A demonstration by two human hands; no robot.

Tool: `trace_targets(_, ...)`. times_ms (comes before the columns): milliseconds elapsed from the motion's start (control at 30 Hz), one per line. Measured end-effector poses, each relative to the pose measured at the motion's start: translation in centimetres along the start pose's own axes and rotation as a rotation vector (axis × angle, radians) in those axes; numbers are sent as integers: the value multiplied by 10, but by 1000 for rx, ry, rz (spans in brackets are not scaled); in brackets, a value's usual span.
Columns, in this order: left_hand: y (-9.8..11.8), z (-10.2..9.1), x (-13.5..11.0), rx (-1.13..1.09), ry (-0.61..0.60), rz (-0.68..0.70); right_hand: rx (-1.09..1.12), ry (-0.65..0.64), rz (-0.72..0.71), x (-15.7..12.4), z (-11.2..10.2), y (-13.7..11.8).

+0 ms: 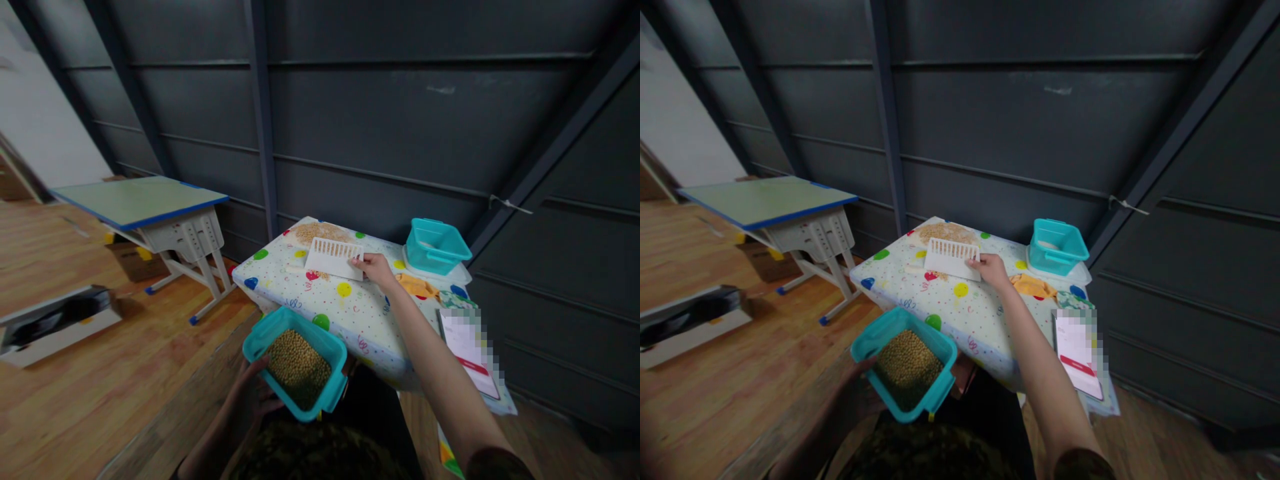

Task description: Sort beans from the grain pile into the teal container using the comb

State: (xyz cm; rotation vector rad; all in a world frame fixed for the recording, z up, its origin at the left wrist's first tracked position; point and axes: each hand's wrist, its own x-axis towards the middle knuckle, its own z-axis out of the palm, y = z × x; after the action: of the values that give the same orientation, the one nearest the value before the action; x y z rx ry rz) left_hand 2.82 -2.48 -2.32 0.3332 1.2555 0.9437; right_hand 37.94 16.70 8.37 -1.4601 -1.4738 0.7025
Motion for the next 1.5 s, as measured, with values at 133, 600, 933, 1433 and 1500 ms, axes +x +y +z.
trace_targets(133,1,3,-4,-15,-4,29,35,-2,37,-6,-1,-3)
trace_targets(600,-2,1,1,2,5,3,117,-8,72,-12,-3,2)
trace_targets(933,-1,4,-5,0,3,20,192,-42,89,-19,-5,-2)
trace_targets(1433,-4,3,-1,28,4,5,231,-90,127,-20,-4,0)
trace_targets(1500,-4,2,0,22,8,1,236,-88,128,-22,-4,-2)
